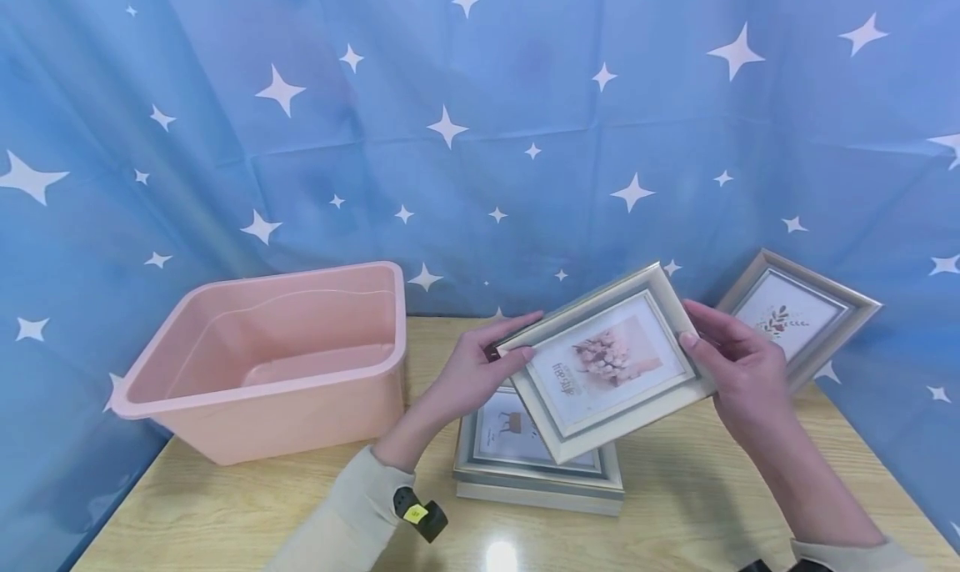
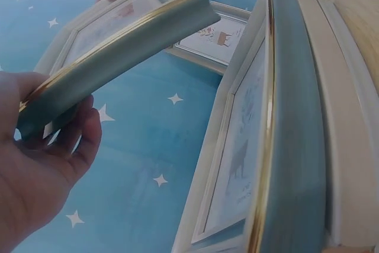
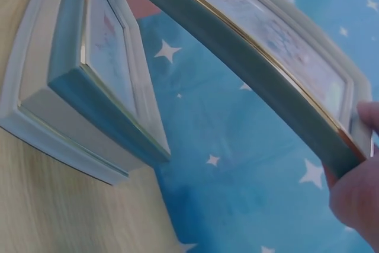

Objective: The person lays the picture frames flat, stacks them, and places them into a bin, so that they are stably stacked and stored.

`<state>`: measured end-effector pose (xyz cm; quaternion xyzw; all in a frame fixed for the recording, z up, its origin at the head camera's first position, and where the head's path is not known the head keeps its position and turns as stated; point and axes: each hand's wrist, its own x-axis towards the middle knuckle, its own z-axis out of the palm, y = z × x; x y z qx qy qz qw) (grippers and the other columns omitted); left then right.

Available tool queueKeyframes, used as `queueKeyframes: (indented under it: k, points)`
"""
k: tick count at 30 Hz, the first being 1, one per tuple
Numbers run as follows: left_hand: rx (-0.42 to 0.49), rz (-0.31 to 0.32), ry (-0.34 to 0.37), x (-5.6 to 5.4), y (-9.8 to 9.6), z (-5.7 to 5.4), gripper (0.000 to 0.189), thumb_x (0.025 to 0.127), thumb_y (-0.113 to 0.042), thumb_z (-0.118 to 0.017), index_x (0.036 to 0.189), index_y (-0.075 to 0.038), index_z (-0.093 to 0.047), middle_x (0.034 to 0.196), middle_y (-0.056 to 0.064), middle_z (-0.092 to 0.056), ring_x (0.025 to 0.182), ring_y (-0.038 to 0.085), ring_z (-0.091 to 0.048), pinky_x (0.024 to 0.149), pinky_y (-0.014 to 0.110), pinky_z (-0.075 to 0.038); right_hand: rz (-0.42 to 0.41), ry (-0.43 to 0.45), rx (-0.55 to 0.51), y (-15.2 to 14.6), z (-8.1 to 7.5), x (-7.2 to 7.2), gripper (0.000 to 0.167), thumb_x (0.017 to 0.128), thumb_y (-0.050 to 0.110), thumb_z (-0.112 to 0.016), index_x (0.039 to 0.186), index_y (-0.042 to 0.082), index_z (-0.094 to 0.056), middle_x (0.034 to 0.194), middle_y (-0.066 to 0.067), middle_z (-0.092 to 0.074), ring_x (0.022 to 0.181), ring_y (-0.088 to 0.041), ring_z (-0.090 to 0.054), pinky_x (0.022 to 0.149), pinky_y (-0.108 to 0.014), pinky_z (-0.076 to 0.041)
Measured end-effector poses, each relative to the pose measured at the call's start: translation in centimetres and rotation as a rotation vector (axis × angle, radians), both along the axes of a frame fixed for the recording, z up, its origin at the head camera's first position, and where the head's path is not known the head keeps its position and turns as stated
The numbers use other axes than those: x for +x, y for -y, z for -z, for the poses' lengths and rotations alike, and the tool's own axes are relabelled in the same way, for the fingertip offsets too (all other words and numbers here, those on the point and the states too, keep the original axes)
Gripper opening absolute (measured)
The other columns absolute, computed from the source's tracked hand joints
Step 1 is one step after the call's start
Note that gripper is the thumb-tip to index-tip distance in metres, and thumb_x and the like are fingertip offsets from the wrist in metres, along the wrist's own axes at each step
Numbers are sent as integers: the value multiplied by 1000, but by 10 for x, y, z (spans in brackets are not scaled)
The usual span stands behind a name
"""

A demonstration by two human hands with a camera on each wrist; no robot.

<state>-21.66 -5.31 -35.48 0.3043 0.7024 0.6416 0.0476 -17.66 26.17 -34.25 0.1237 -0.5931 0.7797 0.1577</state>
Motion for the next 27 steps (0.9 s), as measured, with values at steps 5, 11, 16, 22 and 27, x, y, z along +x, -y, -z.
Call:
queueKeyframes:
  k: [5, 11, 16, 22, 27]
  points:
    - [-32, -117, -47, 1, 1, 1, 42, 103, -12, -61, 145, -15, -61, 117, 11, -69, 67, 13, -58, 62, 22, -50, 31, 55, -40, 7, 7, 4, 40, 96, -12, -63, 127, 11, -73, 114, 3, -75, 98, -8, -71, 76, -27, -60]
    - [-16, -254, -81, 0, 1, 2, 34, 101, -12, -64, 135, -12, -69, 101, 6, -63, 67, 17, -47, 59, 22, -40, 32, 130, -64, 14, 18, 9, 40, 97, -6, -65, 132, 13, -70, 121, 6, -71, 104, -8, -69, 79, -29, -60]
    - [40, -384, -53, -2, 0, 3, 27, 97, -8, -69, 124, -8, -75, 103, 7, -65, 78, 12, -59, 69, 22, -48, -19, 178, -73, 23, 26, 15, 41, 99, -5, -61, 133, 18, -66, 126, 6, -66, 108, -8, -67, 83, -29, -59]
    - [42, -461, 15, -6, 0, 8, 24, 94, -4, -71, 117, -5, -77, 116, 9, -70, 90, 20, -66, 76, 25, -53, 122, 325, 240, 35, 33, 25, 48, 101, 10, -67, 146, 12, -54, 122, 12, -65, 103, -3, -67, 81, -24, -58]
    - [26, -489, 48, -11, 0, 16, 21, 92, -2, -71, 112, -4, -76, 111, 12, -72, 91, 21, -65, 76, 25, -53, 239, 348, 516, 43, 38, 33, 53, 99, 14, -70, 148, 5, -52, 134, -13, -64, 100, 3, -64, 85, -12, -52]
